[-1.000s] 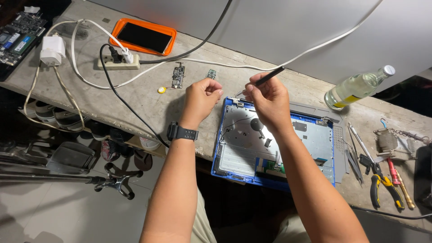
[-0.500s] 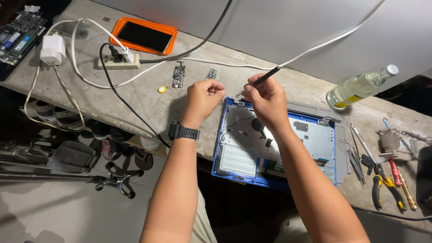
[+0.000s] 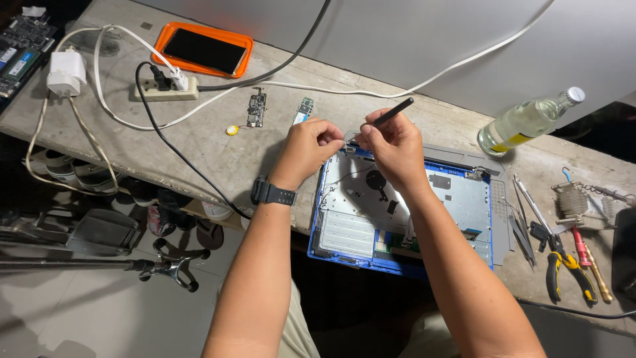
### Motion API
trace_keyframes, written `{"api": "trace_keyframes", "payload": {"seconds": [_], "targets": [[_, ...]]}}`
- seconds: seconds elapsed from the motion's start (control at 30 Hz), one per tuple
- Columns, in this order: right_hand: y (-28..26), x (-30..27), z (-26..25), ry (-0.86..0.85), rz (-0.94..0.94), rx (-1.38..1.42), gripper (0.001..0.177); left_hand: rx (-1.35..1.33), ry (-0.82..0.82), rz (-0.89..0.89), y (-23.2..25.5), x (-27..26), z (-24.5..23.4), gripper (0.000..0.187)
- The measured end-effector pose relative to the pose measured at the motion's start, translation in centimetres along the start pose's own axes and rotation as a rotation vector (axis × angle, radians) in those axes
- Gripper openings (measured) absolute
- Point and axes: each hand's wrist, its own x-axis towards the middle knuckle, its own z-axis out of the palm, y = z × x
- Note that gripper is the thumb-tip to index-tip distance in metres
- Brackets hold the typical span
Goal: The person uses a pen-like tool to manipulate small components on a disassembled laptop. They pick up and place down small parts while working on the internal chassis.
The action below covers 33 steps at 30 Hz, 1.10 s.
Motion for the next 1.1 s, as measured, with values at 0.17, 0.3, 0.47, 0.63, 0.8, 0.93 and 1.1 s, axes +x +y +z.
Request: {"api": "trace_keyframes", "payload": {"seconds": [0.17, 0.3, 0.47, 0.63, 0.8, 0.93, 1.1], "targets": [[-2.1, -0.7, 0.3, 0.004, 0.033, 0.012, 0.015, 0.067, -0.030, 0.058, -0.3, 0.2, 0.6, 0.010], [-2.1, -1.0, 0.3, -0.023, -0.027, -0.057, 0.010, 0.114, -0.043, 0.075, -0.6, 0.5, 0.9, 0.007], [-0.5, -0.7, -0.1, -0.044, -0.067, -0.116, 0.008, 0.084, -0.049, 0.013, -1.0, 0.7, 1.5, 0.006], [0.2, -0.5, -0.6, -0.044, -0.079, -0.137, 0.009, 0.042, -0.058, -0.039, -0.4, 1.1, 0.8, 0.011], [-0.8, -0.5, 0.1, 0.010, 0.141, 0.076, 0.012, -0.044, -0.023, -0.077, 0.5, 0.8, 0.0, 0.018], [-2.5, -0.6, 0.4, 0.055, 0.214, 0.223, 0.011, -0.107, -0.023, -0.070, 0.7, 0.8, 0.1, 0.019], [-1.4, -0.5, 0.5, 0.058, 0.205, 0.270, 0.013, -0.146, -0.020, 0.003, 0.1, 1.0, 0.5, 0.020]]}}
